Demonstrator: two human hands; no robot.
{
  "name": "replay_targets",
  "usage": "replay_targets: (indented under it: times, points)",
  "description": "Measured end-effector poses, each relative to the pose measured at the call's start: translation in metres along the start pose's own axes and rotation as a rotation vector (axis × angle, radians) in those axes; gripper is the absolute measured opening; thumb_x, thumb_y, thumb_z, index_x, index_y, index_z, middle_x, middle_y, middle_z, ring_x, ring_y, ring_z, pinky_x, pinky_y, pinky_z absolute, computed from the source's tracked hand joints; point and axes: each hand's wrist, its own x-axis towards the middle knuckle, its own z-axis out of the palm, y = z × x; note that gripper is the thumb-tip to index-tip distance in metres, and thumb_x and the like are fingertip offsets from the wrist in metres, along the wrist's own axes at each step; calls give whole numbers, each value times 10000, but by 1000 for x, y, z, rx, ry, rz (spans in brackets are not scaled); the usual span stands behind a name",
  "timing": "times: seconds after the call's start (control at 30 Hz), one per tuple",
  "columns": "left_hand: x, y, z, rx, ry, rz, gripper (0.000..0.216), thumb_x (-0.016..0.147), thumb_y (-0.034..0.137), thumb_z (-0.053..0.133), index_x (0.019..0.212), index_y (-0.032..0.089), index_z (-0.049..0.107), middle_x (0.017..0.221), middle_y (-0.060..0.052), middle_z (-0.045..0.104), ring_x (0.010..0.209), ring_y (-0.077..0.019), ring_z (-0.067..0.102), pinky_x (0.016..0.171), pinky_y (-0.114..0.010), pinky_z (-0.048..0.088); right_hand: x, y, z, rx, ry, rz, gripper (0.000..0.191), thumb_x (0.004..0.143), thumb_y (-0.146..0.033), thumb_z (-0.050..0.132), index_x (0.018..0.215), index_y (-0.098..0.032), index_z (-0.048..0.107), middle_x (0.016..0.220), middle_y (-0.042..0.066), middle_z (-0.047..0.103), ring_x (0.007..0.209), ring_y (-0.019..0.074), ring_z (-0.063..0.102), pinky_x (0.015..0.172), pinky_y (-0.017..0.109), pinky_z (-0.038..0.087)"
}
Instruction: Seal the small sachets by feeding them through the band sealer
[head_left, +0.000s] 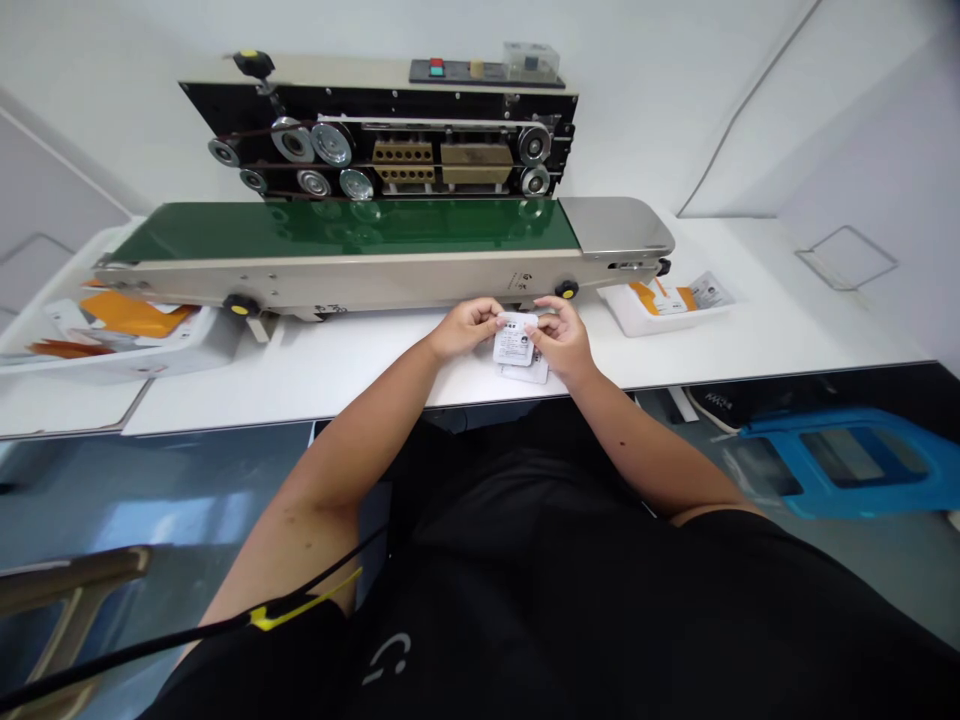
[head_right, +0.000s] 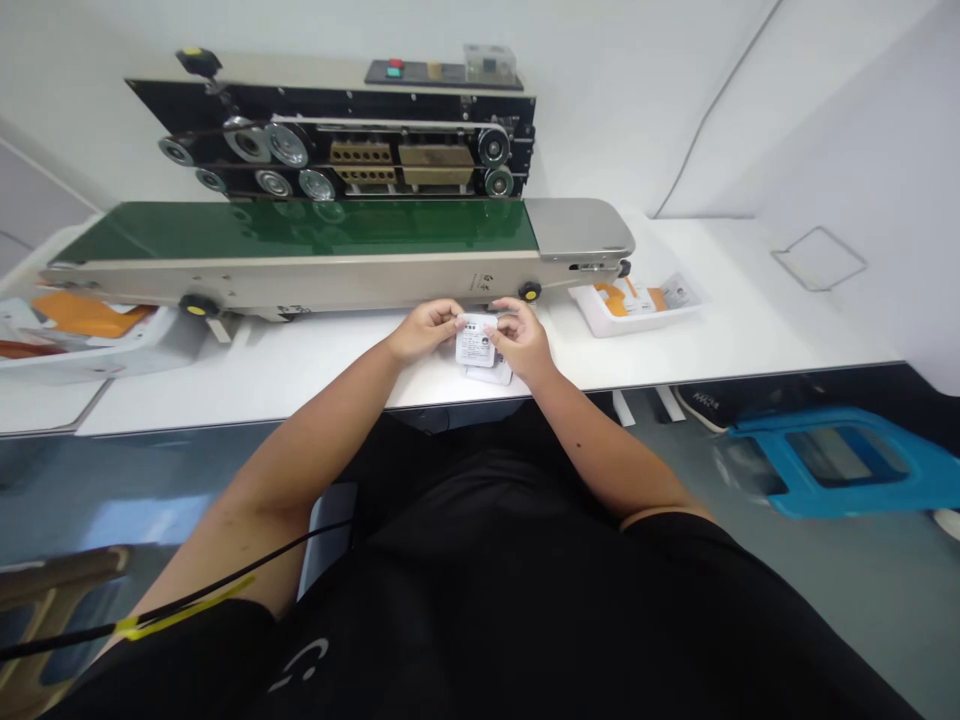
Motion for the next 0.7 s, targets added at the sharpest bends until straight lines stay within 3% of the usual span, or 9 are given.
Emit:
replay_targets:
  times: [0.3, 0.5, 0.7]
  points:
    - [2, 2, -5, 16, 106, -4, 465, 931, 617, 705, 868, 167, 605, 747, -46, 736, 525, -106, 607, 507, -234, 449, -2, 1, 1, -68, -50, -4, 397, 852, -523, 763, 1117, -231, 719, 1031, 57, 809, 953, 249, 774, 854, 401, 640]
    - [3, 2, -7, 68, 90, 11, 342, 959, 491, 668, 910, 153, 658, 843, -59, 766, 570, -108, 633, 550, -244, 489, 9, -20, -9, -98, -93, 55, 362, 862, -482, 748, 1139, -248, 745, 996, 32, 814, 772, 206, 765, 701, 354, 641]
    - [4, -2, -11, 86, 148, -26, 239, 946, 396, 652, 946, 158, 640, 774, -37, 746, 533, -103, 611, 525, -228, 469, 49, -78, -37, -278, -200, -14, 277, 813, -389, 815, 1019, -208, 779, 760, 11, 757, 492, 112, 588, 473, 249, 461]
